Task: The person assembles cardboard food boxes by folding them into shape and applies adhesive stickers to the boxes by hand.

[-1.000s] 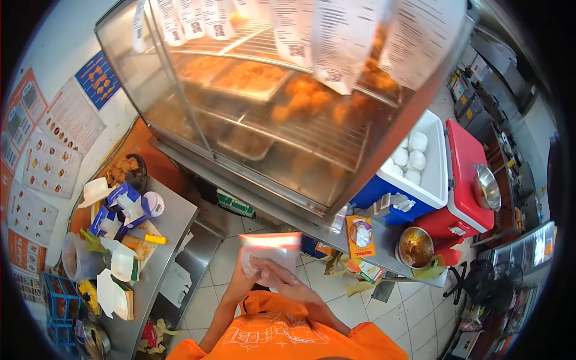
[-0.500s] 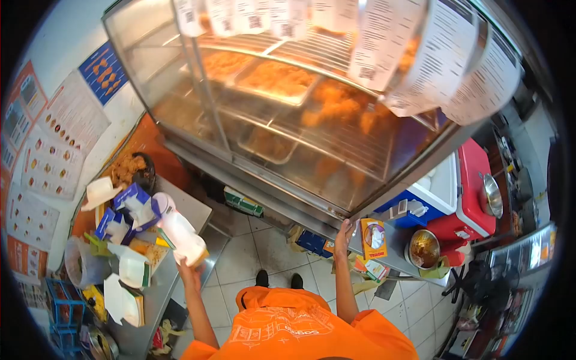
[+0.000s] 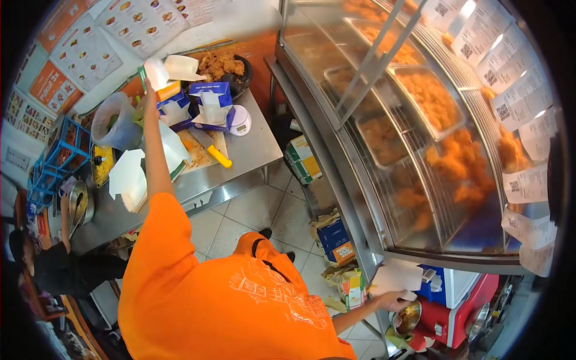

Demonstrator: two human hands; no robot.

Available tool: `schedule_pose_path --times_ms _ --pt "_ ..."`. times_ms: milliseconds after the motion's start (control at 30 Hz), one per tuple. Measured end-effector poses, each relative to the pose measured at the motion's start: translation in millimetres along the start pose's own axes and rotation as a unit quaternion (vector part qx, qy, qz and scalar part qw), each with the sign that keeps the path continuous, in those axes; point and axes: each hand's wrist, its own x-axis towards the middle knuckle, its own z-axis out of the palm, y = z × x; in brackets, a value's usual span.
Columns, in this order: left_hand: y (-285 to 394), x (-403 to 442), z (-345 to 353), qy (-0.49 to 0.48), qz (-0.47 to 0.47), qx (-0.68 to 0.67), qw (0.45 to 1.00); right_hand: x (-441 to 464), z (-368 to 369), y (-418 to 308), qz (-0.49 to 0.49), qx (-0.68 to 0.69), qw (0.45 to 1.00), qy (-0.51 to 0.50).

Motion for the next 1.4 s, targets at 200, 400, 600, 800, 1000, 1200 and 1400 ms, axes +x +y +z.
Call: schedule_pose_path --times_ms 200,400,600,800,1000,1200,1400 --pt "-37 -170 -3 -0.34 0.274 -0.096 0.894 37 -113 -152 0.22 0.196 0.944 -0.15" --pt "-22 -496 -64 -0.871 0.177 -0.073 0.453 -24 -95 -173 0.216 0.208 0.899 -0.318" --pt "-4 -555 -86 -0.896 0.325 -0.062 0.296 -74 -79 -251 0.213 0.229 0.845 -0.433" --pt "-15 -536 -69 -0.877 0.252 0.076 0.402 -58 -70 -242 0.213 0.387 0.763 -0.472" --pt "-24 -529 -67 -0.853 0.219 -0.013 0.473 -51 -53 -216 -0.124 0.207 0.856 -0.457" --pt "-19 -552 -71 -0.734 0.495 0.013 0.465 -65 -50 -210 -0.113 0.215 0.844 -0.478" --pt "-28 -572 -74 -0.777 0.239 0.048 0.58 -68 -55 -217 -0.122 0.23 0.854 -0.451"
